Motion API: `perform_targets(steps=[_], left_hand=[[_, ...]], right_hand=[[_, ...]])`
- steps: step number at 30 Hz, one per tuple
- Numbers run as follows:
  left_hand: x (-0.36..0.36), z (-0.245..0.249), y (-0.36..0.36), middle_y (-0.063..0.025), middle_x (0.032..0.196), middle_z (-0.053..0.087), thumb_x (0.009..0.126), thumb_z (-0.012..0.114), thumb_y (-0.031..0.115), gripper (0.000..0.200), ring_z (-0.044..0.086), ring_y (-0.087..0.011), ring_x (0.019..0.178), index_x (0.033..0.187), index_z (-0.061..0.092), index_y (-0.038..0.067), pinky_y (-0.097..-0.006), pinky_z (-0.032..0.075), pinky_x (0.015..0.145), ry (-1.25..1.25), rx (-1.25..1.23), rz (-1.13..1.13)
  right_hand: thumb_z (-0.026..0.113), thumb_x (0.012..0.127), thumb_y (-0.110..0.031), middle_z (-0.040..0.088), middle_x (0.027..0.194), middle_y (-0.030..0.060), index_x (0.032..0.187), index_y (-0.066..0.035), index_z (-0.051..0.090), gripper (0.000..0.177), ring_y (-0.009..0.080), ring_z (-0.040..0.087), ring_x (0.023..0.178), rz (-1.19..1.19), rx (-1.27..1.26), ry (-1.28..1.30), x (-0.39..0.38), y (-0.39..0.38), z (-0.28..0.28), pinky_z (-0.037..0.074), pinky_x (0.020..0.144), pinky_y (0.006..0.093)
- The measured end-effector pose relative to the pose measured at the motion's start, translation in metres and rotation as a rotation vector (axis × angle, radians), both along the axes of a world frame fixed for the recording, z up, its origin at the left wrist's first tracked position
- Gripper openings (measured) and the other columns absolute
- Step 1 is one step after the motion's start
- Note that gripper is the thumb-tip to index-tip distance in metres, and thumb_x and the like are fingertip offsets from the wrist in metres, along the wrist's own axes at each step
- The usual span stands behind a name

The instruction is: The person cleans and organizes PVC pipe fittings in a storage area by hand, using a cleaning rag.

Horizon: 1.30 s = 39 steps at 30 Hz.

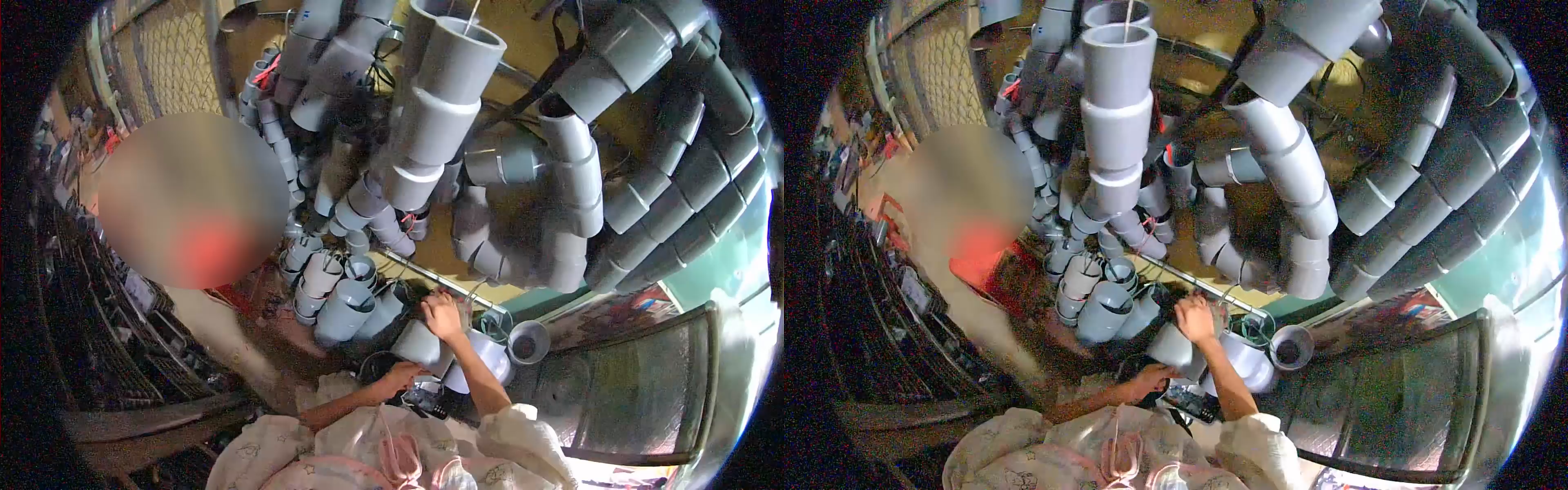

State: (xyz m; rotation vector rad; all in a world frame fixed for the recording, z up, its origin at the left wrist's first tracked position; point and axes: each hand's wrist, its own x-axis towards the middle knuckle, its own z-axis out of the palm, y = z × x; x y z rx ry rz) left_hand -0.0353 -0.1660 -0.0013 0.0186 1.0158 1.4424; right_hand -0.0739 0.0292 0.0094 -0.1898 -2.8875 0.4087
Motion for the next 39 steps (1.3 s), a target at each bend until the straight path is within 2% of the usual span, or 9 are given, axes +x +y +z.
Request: perform_targets(steps=[9, 17, 21, 25, 26, 29, 33, 37, 39], left_hand=[[-0.024, -0.016, 0.006, -0.0083, 0.095, 0.06, 0.086, 0.042, 0.027, 0.023, 0.024, -0.0041, 0.04, 0.091, 0.051, 0.006, -0.0192, 0.023, 0.038, -0.096, 0.012, 0.026], [-0.051, 0.02, 0.026, -0.0105, 0.092, 0.059, 0.082, 0.046, 0.022, 0.017, 0.03, -0.0057, 0.043, 0.087, 0.052, 0.007, -0.0185, 0.027, 0.042, -0.077, -0.033, 0.235], [-0.081, 0.015, 0.023, -0.0095, 0.082, 0.056, 0.081, 0.048, 0.027, 0.024, 0.036, -0.0081, 0.049, 0.085, 0.051, 0.003, -0.0222, 0.031, 0.047, -0.046, -0.079, 0.287], [-0.074, 0.02, 0.03, -0.011, 0.09, 0.053, 0.085, 0.043, 0.027, 0.031, 0.029, -0.0074, 0.045, 0.095, 0.046, -0.003, -0.0229, 0.027, 0.046, -0.015, -0.149, 0.203], [-0.071, 0.023, 0.039, -0.0114, 0.092, 0.052, 0.086, 0.042, 0.026, 0.032, 0.027, -0.0073, 0.044, 0.097, 0.045, -0.004, -0.023, 0.026, 0.046, -0.016, -0.16, 0.201], [-0.075, 0.024, 0.035, -0.0132, 0.093, 0.053, 0.087, 0.04, 0.026, 0.033, 0.027, -0.0071, 0.043, 0.098, 0.043, -0.005, -0.0227, 0.027, 0.045, 0.018, -0.141, 0.165], [-0.086, -0.017, 0.017, -0.0099, 0.088, 0.054, 0.086, 0.043, 0.024, 0.029, 0.027, -0.0075, 0.039, 0.096, 0.045, -0.003, -0.0238, 0.027, 0.044, 0.073, -0.07, 0.239], [-0.094, -0.025, 0.013, -0.0042, 0.077, 0.052, 0.085, 0.045, 0.023, 0.019, 0.026, -0.009, 0.035, 0.086, 0.048, 0.004, -0.0262, 0.027, 0.044, -0.264, 0.248, 0.288], [-0.081, -0.005, 0.022, -0.0015, 0.067, 0.05, 0.085, 0.044, 0.023, 0.019, 0.028, -0.0089, 0.035, 0.077, 0.048, 0.006, -0.0258, 0.027, 0.042, -0.261, 0.01, 0.394]], right_hand=[[0.035, 0.089, -0.026, 0.053, 0.099, 0.0133, 0.102, 0.003, 0.05, 0.035, 0.0212, 0.048, 0.092, -0.742, -0.969, 0.736, 0.079, -0.046, -0.038, 0.034, 0.085, 0.0297], [0.039, 0.087, -0.03, 0.058, 0.092, 0.0096, 0.101, 0.002, 0.053, 0.038, 0.0171, 0.05, 0.087, -0.98, -1.176, 0.335, 0.026, 0.048, -0.09, 0.036, 0.08, 0.0279], [0.032, 0.087, -0.041, 0.05, 0.112, 0.0153, 0.112, 0.0, 0.046, 0.05, 0.029, 0.045, 0.105, -1.081, -1.09, 0.312, 0.054, -0.025, -0.074, 0.033, 0.089, 0.0333], [0.024, 0.086, -0.045, 0.046, 0.117, 0.0163, 0.119, -0.006, 0.041, 0.054, 0.0295, 0.044, 0.106, -1.205, -2.263, 0.302, 0.092, -0.071, -0.049, 0.032, 0.091, 0.0412], [0.026, 0.086, -0.042, 0.048, 0.114, 0.0157, 0.115, -0.008, 0.045, 0.049, 0.0294, 0.047, 0.102, -1.214, -2.285, 0.354, 0.088, -0.059, -0.147, 0.034, 0.089, 0.044], [0.03, 0.084, -0.037, 0.05, 0.11, 0.0144, 0.112, -0.006, 0.046, 0.044, 0.0287, 0.048, 0.098, -1.332, -2.206, 0.075, 0.077, -0.038, -0.091, 0.038, 0.082, 0.0454], [0.034, 0.084, -0.032, 0.052, 0.107, 0.0139, 0.11, -0.002, 0.047, 0.041, 0.0267, 0.047, 0.098, -1.242, -2.108, 0.452, 0.082, -0.058, -0.09, 0.036, 0.084, 0.0391], [0.03, 0.089, -0.03, 0.047, 0.114, 0.0185, 0.115, 0.004, 0.041, 0.045, 0.0269, 0.043, 0.106, -1.15, -1.418, 0.423, 0.089, -0.068, -0.03, 0.031, 0.091, 0.0324], [0.03, 0.089, -0.029, 0.042, 0.119, 0.0222, 0.118, 0.005, 0.039, 0.046, 0.0291, 0.038, 0.113, -1.19, -1.247, 0.488, 0.081, -0.065, -0.013, 0.027, 0.095, 0.031]])
